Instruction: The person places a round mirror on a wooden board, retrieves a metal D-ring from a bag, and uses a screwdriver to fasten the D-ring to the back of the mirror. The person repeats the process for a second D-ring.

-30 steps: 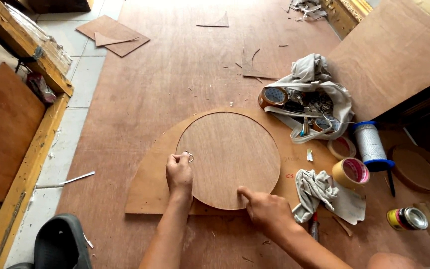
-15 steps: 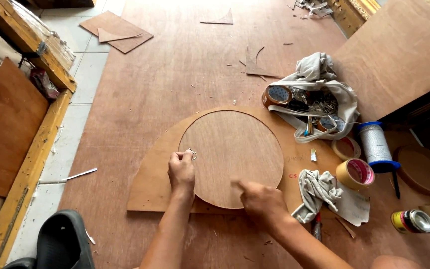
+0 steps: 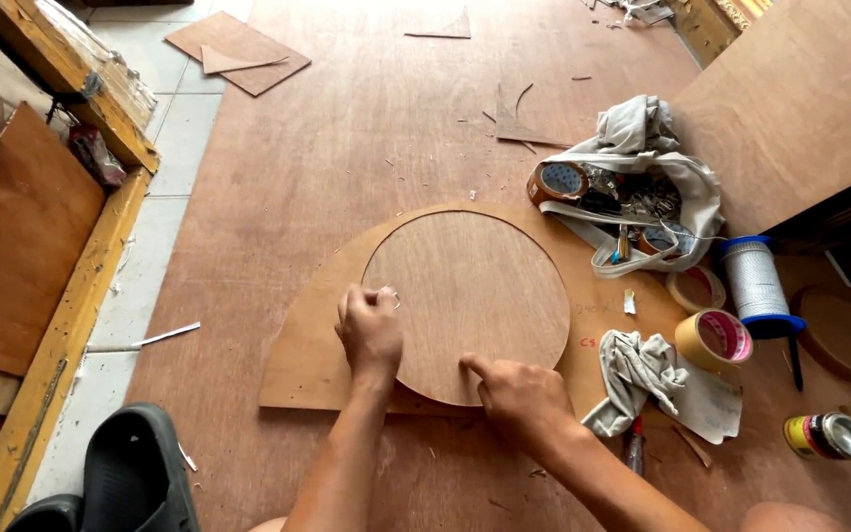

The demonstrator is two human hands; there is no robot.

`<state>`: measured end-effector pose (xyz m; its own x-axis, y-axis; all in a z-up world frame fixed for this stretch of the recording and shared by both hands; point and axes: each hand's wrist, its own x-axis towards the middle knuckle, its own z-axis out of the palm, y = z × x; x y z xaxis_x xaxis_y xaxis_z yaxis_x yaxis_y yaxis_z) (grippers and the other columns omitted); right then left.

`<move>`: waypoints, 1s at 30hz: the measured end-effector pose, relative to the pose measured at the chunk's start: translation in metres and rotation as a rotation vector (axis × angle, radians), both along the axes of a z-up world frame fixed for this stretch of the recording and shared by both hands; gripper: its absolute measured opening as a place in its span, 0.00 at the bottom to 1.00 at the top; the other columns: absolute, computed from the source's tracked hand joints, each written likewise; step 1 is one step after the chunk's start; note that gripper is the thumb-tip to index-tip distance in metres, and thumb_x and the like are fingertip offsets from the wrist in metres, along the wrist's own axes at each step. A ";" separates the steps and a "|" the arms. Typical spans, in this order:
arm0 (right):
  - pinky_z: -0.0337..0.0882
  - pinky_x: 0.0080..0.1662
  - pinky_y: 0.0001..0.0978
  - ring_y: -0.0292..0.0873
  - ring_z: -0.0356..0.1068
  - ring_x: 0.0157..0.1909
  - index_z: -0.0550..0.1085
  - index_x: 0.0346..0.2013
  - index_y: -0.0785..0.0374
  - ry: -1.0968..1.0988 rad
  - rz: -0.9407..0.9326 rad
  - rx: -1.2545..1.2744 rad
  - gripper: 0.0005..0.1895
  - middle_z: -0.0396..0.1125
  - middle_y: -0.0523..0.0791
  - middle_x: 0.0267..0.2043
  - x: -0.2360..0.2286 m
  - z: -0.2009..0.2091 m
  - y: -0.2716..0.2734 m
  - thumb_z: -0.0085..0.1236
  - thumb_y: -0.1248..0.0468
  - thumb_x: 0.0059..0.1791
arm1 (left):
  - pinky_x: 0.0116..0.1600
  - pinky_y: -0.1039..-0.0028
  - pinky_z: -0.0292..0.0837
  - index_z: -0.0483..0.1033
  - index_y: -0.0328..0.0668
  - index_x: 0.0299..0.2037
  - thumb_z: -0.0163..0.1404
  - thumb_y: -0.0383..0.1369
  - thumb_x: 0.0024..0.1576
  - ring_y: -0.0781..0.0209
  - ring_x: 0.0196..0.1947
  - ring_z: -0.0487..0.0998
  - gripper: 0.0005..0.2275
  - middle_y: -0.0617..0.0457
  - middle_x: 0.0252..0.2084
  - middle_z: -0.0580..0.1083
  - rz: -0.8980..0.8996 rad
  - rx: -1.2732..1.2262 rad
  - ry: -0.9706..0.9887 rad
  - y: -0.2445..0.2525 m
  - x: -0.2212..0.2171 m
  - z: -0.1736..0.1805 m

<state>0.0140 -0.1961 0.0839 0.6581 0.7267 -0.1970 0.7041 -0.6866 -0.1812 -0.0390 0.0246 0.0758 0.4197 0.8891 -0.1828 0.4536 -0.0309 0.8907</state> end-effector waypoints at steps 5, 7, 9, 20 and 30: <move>0.73 0.33 0.59 0.56 0.76 0.32 0.65 0.73 0.37 0.009 -0.085 0.094 0.29 0.78 0.43 0.35 0.009 0.007 -0.008 0.41 0.60 0.56 | 0.47 0.60 0.78 0.81 0.50 0.46 0.50 0.36 0.61 0.52 0.44 0.80 0.08 0.51 0.42 0.81 -0.783 0.347 0.143 -0.037 -0.021 0.048; 0.75 0.39 0.65 0.61 0.80 0.39 0.65 0.75 0.33 0.007 -0.119 0.061 0.31 0.81 0.44 0.44 0.012 0.009 -0.010 0.42 0.57 0.55 | 0.41 0.57 0.76 0.80 0.56 0.39 0.51 0.36 0.57 0.49 0.38 0.83 0.05 0.55 0.39 0.83 -1.062 0.396 0.312 -0.057 -0.034 0.053; 0.77 0.47 0.64 0.60 0.81 0.48 0.64 0.76 0.34 0.091 -0.157 -0.048 0.27 0.82 0.44 0.48 0.013 0.018 -0.013 0.35 0.51 0.62 | 0.40 0.51 0.82 0.84 0.46 0.45 0.53 0.32 0.62 0.45 0.39 0.84 0.07 0.56 0.61 0.76 -1.328 0.556 0.535 -0.076 -0.052 0.055; 0.79 0.41 0.61 0.55 0.81 0.46 0.75 0.68 0.27 -0.041 -0.064 -0.004 0.23 0.81 0.41 0.48 0.014 0.007 -0.018 0.43 0.49 0.60 | 0.60 0.50 0.78 0.77 0.54 0.63 0.51 0.38 0.70 0.45 0.63 0.77 0.13 0.52 0.91 0.40 -1.289 0.405 0.824 -0.064 -0.047 0.072; 0.74 0.38 0.61 0.57 0.81 0.41 0.70 0.73 0.30 0.025 -0.006 0.007 0.31 0.82 0.43 0.46 -0.002 0.008 0.003 0.40 0.59 0.56 | 0.53 0.58 0.79 0.81 0.61 0.59 0.49 0.33 0.66 0.48 0.52 0.82 0.14 0.60 0.92 0.23 -1.357 0.301 0.989 -0.062 -0.047 0.078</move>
